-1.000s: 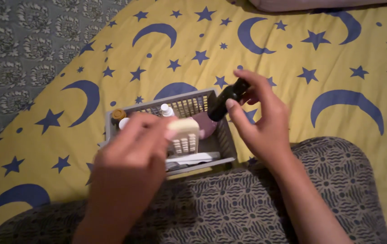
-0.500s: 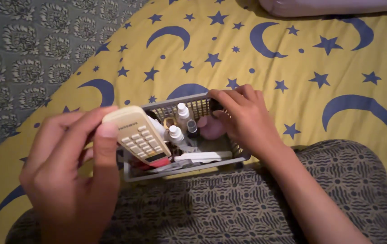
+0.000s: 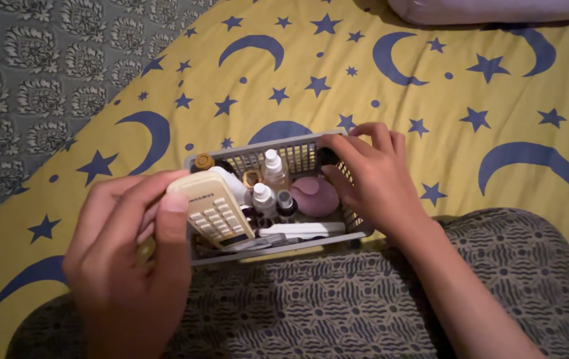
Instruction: Organizing various skincare and cosmetic bottles in a plastic basket while sitting on a bed.
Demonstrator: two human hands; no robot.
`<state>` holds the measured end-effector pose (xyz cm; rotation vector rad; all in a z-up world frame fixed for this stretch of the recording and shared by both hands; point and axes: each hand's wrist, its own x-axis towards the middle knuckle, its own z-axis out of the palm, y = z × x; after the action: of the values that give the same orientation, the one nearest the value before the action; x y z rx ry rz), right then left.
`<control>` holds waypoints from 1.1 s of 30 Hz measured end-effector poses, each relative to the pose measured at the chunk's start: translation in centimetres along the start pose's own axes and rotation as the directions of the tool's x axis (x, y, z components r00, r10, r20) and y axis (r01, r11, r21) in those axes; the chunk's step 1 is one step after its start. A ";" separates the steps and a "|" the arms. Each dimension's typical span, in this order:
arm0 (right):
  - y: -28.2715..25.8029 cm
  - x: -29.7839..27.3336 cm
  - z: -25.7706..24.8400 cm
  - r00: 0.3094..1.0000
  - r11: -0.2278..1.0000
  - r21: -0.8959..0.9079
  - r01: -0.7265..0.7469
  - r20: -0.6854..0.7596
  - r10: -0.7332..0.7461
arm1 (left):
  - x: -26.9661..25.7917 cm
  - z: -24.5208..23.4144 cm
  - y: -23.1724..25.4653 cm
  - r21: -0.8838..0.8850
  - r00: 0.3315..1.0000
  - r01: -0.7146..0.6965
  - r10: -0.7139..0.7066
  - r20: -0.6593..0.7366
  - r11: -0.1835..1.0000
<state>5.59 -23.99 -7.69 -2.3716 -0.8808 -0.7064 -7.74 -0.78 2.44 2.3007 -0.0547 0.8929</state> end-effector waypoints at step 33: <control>-2.1 0.5 -2.4 0.926 0.652 0.660 -0.374 0.222 0.307 | 1.2 6.6 1.0 -0.505 0.989 0.129 -0.075 0.125 0.853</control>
<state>3.80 -23.90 -4.99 -1.7920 -0.5565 -0.0652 -3.19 -5.26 0.11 1.8234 -0.1898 0.6123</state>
